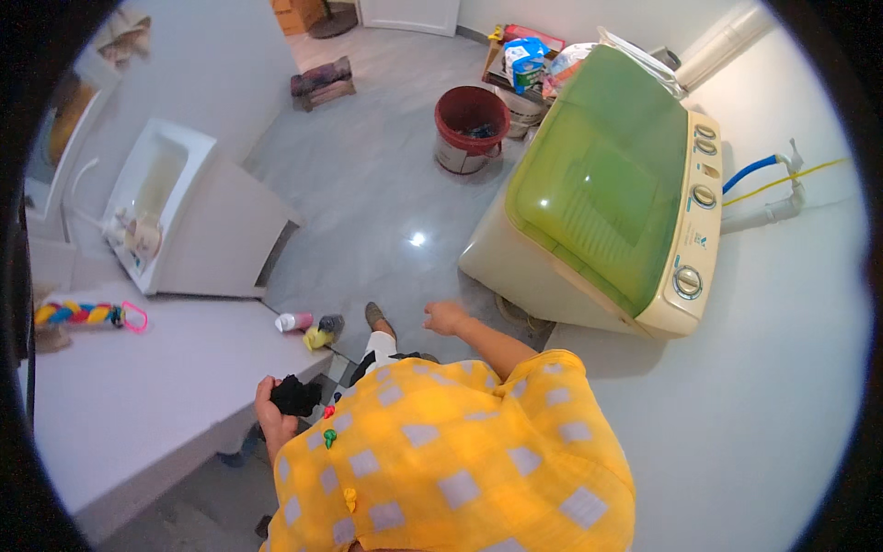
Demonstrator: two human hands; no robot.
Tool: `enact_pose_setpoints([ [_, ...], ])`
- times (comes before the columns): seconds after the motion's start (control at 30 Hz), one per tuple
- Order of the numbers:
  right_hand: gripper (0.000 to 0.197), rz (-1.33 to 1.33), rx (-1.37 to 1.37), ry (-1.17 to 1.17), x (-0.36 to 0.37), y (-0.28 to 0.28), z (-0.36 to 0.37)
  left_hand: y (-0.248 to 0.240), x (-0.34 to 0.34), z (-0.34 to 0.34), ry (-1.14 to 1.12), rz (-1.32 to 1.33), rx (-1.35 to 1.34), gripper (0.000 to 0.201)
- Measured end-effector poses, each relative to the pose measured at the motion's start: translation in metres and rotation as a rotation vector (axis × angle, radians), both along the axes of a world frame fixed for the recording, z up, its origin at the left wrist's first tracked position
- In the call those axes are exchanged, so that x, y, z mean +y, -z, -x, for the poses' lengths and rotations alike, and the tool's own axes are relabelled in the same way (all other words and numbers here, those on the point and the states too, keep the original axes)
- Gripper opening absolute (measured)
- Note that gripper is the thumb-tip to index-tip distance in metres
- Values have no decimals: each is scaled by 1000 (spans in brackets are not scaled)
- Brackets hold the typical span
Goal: The person washes a black cloth by hand in a bathroom sink, scrubbing it under running water. They then move to a red bucket, pour liquid detergent onto clothes inside, and place the wet black cloth on top of the pile. The person walks through the house, briefly touching a fan and a pink-covered object before returning to the laundry area.
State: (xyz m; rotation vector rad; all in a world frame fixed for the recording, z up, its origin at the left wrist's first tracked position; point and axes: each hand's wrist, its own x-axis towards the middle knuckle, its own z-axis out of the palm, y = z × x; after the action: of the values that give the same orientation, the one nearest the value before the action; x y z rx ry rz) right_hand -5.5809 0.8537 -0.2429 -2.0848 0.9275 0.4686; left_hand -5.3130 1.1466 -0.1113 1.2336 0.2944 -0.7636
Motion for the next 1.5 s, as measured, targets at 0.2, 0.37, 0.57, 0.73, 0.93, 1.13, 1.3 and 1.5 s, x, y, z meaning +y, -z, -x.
enact_pose_setpoints([
  [0.2, 45, 53, -7, 85, -44, -11, -33, -13, -104, -85, 72, 118, -10, 5],
  [0.37, 43, 98, -24, 244, -94, -29, -56, -33, -200, -130, 231, 148, -42, 5],
  [0.57, 44, 35, -122, 435, -164, -29, -100, -30, -304, -158, 395, 43, -15, 5],
  [0.73, 45, -7, -149, 473, -223, -3, -111, -24, -381, -168, 436, -2, 17, 6],
  [0.93, 44, -26, -84, 518, -335, 19, -122, -37, -476, -177, 470, -3, -66, 8],
  [1.13, 42, 53, -134, 602, -421, 21, -117, -46, -563, -168, 466, -38, -67, 6],
  [1.3, 44, 23, -125, 740, -454, 41, -103, -33, -625, -183, 537, -63, -53, 6],
  [1.5, 42, -126, -29, 882, -470, 67, -92, -15, -733, -213, 670, -81, -19, 6],
])
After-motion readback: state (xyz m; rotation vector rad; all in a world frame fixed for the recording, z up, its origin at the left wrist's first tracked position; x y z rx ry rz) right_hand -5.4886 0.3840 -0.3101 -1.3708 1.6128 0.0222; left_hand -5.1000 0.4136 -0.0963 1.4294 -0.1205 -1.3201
